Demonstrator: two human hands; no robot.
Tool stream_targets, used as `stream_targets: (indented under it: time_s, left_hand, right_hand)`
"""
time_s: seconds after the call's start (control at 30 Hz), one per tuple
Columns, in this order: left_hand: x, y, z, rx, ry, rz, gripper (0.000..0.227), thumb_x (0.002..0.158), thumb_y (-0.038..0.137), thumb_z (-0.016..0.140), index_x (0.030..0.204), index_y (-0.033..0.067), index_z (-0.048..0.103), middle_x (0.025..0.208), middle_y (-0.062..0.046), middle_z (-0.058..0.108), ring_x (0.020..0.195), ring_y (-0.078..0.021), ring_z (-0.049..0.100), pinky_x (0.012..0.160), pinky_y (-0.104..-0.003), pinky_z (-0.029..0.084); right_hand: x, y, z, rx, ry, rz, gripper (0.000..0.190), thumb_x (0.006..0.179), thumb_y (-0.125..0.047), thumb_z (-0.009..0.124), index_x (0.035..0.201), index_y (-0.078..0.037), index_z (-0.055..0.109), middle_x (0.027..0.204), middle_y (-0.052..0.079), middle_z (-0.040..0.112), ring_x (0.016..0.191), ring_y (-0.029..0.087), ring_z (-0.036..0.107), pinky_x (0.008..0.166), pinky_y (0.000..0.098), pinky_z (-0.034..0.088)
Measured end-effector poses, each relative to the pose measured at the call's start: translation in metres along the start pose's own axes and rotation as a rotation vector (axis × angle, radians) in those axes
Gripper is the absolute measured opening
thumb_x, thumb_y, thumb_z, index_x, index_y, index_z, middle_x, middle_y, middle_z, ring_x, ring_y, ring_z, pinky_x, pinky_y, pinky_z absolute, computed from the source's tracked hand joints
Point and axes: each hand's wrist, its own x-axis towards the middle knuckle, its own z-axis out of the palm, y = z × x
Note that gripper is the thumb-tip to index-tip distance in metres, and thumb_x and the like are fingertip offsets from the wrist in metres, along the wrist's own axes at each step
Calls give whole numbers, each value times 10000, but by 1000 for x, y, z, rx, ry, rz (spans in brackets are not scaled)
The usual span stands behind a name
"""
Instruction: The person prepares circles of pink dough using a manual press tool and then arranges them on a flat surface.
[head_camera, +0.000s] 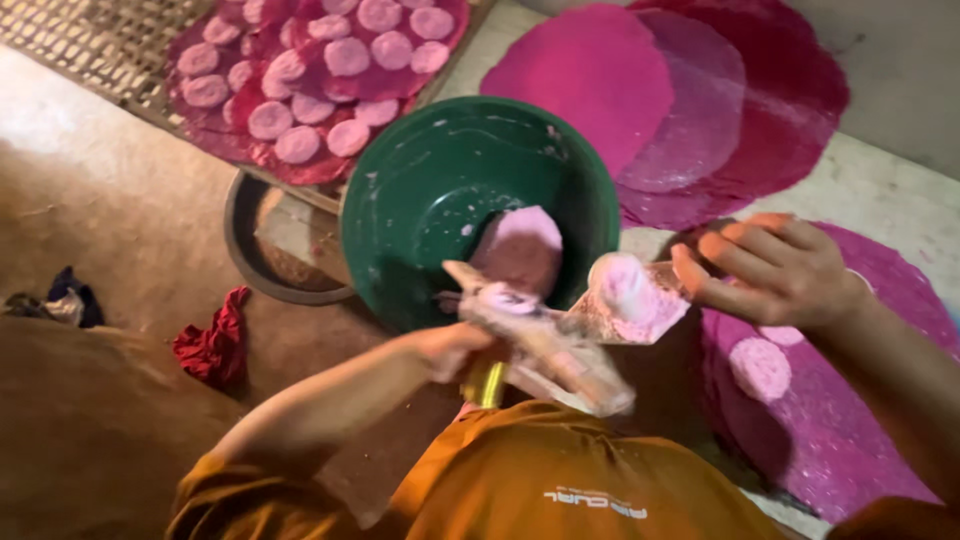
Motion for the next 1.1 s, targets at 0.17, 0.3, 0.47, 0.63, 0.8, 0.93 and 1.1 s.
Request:
stream_targets:
  time_s: [0.17, 0.3, 0.47, 0.63, 0.8, 0.93, 1.1]
  left_hand:
    - [10, 3, -12, 433, 299, 451, 315, 931, 65, 706, 1226, -32, 653, 1090, -125, 709, 895, -214, 642, 724, -342, 539]
    - [-25, 22, -36, 894, 600, 1005, 289, 891, 15, 692, 1173, 16, 627, 1073, -45, 653, 961, -153, 640, 796, -296, 552]
    - [-29, 11, -43, 758, 805, 1182, 297, 892, 18, 724, 1175, 17, 633, 1100, -53, 664, 962, -148, 652, 813, -288, 551]
    - [-23, 12, -40, 473, 644, 1072, 320, 887, 20, 744, 1186, 20, 630, 1141, -60, 654, 975, -146, 650, 827, -281, 547]
    - [-19, 20, -44, 435, 735, 1107, 343, 882, 23, 764, 1197, 23, 628, 1182, -67, 645, 988, -145, 649, 840, -274, 542]
    - [-17, 24, -45, 455, 843, 1182, 362, 878, 25, 780, 1206, 26, 626, 1215, -73, 637, 999, -143, 647, 852, -269, 538]
    - [-14, 18, -40, 544, 1014, 1268, 386, 872, 27, 799, 1217, 29, 624, 1256, -80, 628, 1012, -141, 646, 866, -262, 534]
  right_hand:
    - [68, -12, 5, 88, 40, 324, 401, 812, -196, 734, 1204, -171, 656, 1194, 94, 636, 1023, 292, 649, 903, 414, 504]
    - [76, -48, 43, 598, -311, 666, 375, 839, -177, 756, 1202, -122, 679, 1157, 124, 649, 1026, 317, 654, 835, 407, 537]
    - [97, -117, 142, 760, -829, 462, 437, 780, -280, 770, 1137, -82, 614, 1012, 149, 677, 926, 359, 688, 741, 484, 565]
    - [105, -95, 157, 813, -1112, 375, 403, 747, -107, 628, 1147, -87, 578, 1045, 166, 694, 888, 384, 722, 731, 498, 590]
    - [113, -45, 143, 774, -1323, 514, 463, 954, -309, 498, 1400, -187, 487, 1026, 171, 724, 922, 427, 691, 795, 552, 547]
    - [117, -42, 144, 694, -1286, 372, 377, 960, -219, 496, 1334, -187, 534, 1052, 147, 714, 886, 400, 719, 760, 537, 571]
    - [95, -59, 152, 545, -1225, 28, 675, 886, -89, 523, 1540, -106, 358, 1031, 143, 670, 788, 353, 747, 686, 480, 606]
